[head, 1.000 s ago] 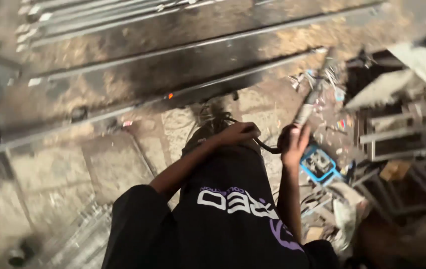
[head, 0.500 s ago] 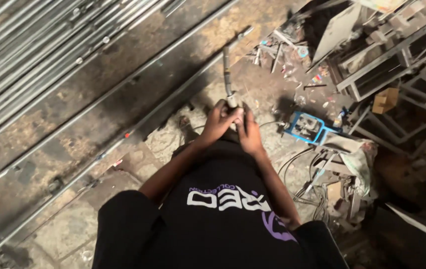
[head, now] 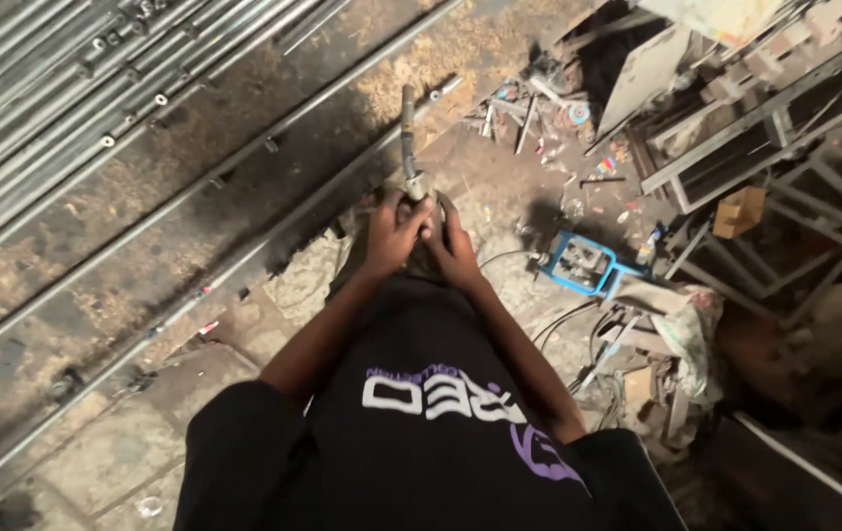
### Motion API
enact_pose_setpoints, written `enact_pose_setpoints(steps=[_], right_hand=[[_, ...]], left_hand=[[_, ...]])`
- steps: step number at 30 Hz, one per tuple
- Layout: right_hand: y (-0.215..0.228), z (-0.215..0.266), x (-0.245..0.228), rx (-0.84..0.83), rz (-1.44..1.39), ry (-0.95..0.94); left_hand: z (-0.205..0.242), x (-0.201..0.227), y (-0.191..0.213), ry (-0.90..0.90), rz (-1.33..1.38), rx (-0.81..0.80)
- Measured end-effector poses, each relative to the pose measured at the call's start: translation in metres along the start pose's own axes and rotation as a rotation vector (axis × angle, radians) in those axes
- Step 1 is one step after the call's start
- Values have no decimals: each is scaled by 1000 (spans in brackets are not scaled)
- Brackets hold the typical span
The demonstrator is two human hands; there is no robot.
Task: The person welds metal rods laid out on a workbench using a welding torch. They repeatedly position the rods, apply the torch to create welds, and move to different sections of the rods. The person also uses a hammer to tap the rods into place.
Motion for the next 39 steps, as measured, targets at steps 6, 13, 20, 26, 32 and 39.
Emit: enact_pose_setpoints(steps=[6, 13, 20, 26, 32, 39], right_hand=[[-28, -19, 39, 190, -8, -202], [-54, -16, 53, 307, -9, -518], [-54, -33, 96, 400, 308, -239], [-53, -50, 41, 394, 113, -567], [-53, -56, 68, 455, 127, -430], [-51, -64, 75, 452, 226, -425]], left_hand=[[-42, -43, 36, -128, -433, 105], [-64, -99, 48, 139, -383, -32], [-90, -107, 53, 90, -397, -28], [-104, -116, 55, 94, -409, -4], [-108, -120, 55, 120, -412, -14], [-118, -125, 55, 110, -406, -3]])
Point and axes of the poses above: each hand's wrist, its own z-axis away from the middle knuckle, its own y-axis out of the back of the hand, x = y × z, the point moved 8 cm from there along -z, towards the middle knuckle, and after that the axes turned 1 degree about -x, right-handed, at the moved point
